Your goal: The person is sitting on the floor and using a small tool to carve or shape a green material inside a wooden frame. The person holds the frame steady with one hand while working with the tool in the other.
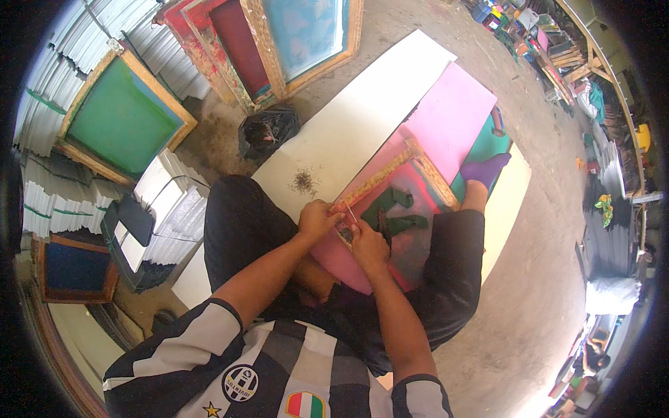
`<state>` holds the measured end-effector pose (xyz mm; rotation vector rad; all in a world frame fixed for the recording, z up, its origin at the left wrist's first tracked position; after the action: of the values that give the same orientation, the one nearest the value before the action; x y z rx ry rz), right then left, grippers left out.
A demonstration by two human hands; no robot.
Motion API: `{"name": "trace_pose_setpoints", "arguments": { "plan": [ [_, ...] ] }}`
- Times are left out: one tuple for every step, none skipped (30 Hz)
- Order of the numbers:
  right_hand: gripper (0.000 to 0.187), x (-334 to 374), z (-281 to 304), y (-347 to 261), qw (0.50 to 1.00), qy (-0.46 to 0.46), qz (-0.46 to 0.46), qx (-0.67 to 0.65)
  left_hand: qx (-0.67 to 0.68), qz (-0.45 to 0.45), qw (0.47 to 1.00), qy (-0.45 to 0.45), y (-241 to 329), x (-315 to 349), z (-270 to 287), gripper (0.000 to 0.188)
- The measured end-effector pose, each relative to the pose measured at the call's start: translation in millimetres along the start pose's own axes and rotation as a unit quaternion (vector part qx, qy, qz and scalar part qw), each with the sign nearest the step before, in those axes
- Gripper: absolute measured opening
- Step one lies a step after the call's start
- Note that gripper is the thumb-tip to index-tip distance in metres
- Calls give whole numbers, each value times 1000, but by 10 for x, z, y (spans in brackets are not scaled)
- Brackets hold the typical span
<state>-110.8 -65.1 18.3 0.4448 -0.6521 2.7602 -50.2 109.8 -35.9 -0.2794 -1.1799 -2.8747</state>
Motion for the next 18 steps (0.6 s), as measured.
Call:
{"name": "trace_pose_setpoints", "arguments": {
  "plan": [
    [37, 3, 2, -12, 1000, -1, 0, 7, 4, 7, 1000, -2, -18, 1, -14, 41],
    [37, 0, 12, -23, 1000, -1, 1, 15, 3, 4, 1000, -3, -17, -2, -25, 41],
    [37, 0, 27, -42, 1000, -1, 0, 23, 1, 1, 1000, -3, -15, -8, -36, 41],
    [38, -1, 15, -72, 999, -7, -4, 37, -3, -2, 1000, -2, -45, -13, -53, 41],
    [38, -3, 10, -98, 999, -12, -9, 51, 8, -11, 1000, 6, -55, -12, -61, 39],
    [38, -3, -8, -124, 997, -19, -18, 73, 19, -21, 1000, 14, -60, -5, -73, 38],
    [38, -5, -41, -141, 996, -23, -23, 87, 29, -30, 999, 22, -45, -1, -62, 37],
    [38, -8, -72, -158, 994, -27, -28, 101, 11, -45, 998, 35, -19, -3, -45, 35],
    [38, -13, -107, -174, 993, -27, -28, 109, -7, -60, 997, 48, 11, -5, -31, 33],
    [39, -26, -188, -135, 997, -24, -19, 66, -26, -75, 995, 57, 41, 27, -3, 31],
    [39, -41, -244, -87, 999, -20, -10, 25, -26, -65, 997, 40, 64, 20, -12, 31],
    [40, -122, -390, 87, 998, -12, 10, -65, -27, -55, 998, 23, 87, 18, -22, 32],
    [39, -122, -413, 110, 993, -7, 23, -117, -29, -41, 999, 8, 73, 23, -37, 32],
    [39, -139, -426, 136, 985, -2, 36, -169, -29, -42, 999, 8, 75, 17, -40, 32],
    [38, -144, -451, 187, 983, 2, 38, -182, -28, -44, 999, 8, 84, 8, -40, 32],
    [37, -132, -435, 151, 989, 5, 28, -145, -31, -45, 998, 9, 56, 1, -24, 32],
    [36, -103, -366, 52, 994, 6, 18, -108, -24, -46, 999, 13, 24, -4, -21, 34],
    [35, -45, -289, -12, 1000, 6, -5, -16, -16, -47, 999, 18, -10, 2, -19, 35]
  ]
}}
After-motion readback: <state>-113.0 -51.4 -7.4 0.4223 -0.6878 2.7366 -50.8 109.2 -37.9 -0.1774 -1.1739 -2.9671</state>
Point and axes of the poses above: each hand's wrist, its own x-axis away from the middle knuckle, its own z-axis out of the back of the hand, y = z × x, the point moved 9 cm from there along -x, towards the middle knuckle, and after that the axes turned 3 degrees about y, right-handed, at the moved point
